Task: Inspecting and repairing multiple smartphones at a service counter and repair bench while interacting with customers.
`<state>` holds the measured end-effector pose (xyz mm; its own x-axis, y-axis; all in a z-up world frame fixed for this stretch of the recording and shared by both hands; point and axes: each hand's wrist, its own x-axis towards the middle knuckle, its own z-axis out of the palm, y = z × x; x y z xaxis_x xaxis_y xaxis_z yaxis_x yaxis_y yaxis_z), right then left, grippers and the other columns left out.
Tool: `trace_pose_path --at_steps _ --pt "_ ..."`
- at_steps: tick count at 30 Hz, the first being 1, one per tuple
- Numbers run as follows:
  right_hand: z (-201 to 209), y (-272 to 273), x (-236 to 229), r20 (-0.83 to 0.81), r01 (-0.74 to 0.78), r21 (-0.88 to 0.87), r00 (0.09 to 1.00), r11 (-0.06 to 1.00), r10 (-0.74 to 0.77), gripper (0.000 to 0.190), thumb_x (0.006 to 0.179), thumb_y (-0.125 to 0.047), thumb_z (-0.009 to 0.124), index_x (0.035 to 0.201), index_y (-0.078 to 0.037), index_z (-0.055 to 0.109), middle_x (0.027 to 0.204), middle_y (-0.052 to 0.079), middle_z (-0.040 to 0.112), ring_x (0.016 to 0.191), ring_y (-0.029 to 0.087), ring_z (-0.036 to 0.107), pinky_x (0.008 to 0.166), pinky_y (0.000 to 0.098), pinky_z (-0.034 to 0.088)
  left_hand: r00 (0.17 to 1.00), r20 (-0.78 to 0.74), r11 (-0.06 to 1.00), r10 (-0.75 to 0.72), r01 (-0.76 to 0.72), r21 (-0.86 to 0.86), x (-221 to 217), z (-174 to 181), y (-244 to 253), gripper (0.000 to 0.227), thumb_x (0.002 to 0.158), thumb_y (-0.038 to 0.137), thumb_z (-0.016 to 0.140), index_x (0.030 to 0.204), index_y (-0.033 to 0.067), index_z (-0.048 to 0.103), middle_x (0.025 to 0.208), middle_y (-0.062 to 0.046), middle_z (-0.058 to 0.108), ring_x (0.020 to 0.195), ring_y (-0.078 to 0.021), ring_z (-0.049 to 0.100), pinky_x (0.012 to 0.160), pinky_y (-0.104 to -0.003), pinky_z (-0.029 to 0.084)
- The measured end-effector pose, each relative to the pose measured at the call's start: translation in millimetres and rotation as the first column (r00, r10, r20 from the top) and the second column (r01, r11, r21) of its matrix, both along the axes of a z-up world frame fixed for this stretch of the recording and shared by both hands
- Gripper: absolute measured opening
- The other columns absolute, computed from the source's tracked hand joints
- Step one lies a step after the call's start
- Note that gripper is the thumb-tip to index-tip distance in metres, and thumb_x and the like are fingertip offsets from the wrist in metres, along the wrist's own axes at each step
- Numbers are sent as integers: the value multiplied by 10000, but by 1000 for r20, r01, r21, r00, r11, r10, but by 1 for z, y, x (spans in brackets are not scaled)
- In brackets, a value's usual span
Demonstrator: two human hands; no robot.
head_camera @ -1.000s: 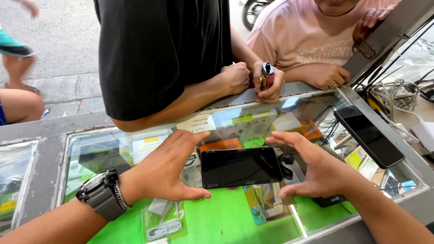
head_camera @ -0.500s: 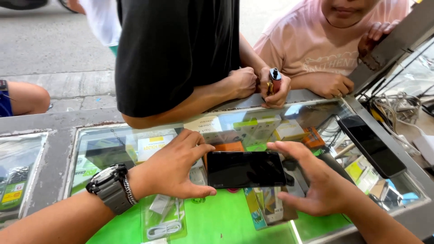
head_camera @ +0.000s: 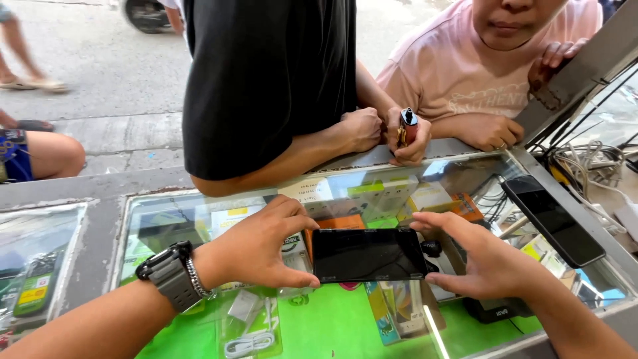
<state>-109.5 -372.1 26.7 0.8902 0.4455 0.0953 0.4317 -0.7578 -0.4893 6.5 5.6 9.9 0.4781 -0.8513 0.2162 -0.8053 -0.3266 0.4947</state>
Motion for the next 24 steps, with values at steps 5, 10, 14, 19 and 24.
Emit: trace_pose_path --at_steps 5,10,14,19,24 --pt "-5 -1 1 -50 78 26 996 997 -77 957 706 -248 931 1514 -115 434 1401 62 676 1318 170 659 1122 341 477 999 -33 1000 9 -9 -3 -2 0 1 807 688 683 793 1232 98 677 1108 -52 593 1099 -229 525 901 -378 492" --pt "-6 -5 1 1 62 -20 998 998 -62 973 707 -277 936 1518 -112 424 1393 53 663 1312 176 639 1106 354 468 1000 15 999 -19 19 -29 2 -3 -1 806 701 688 786 1223 86 670 1082 -71 594 1082 -256 524 908 -398 478" --pt "-3 -2 1 71 61 -54 996 997 -57 909 777 -381 868 1509 -82 420 1403 105 640 1285 248 628 1105 381 442 985 64 980 -159 165 -112 5 -14 2 879 783 707 724 1396 96 573 1124 -122 589 1072 -301 548 924 -443 466" --pt "8 5 -2 23 -70 65 997 995 69 873 853 -368 778 1535 -33 348 1370 138 614 1277 288 584 1112 429 430 979 -99 961 176 -149 233 28 -40 -3 825 613 706 1001 1327 446 676 1244 105 638 1210 -88 626 1004 -333 511" --pt "3 4 0 10 -60 52 998 997 60 905 797 -310 858 1522 -58 379 1390 123 633 1292 241 618 1117 393 435 999 -5 999 32 -32 -27 4 -14 2 728 703 652 885 1231 205 656 1119 -41 618 1105 -223 570 927 -377 502"
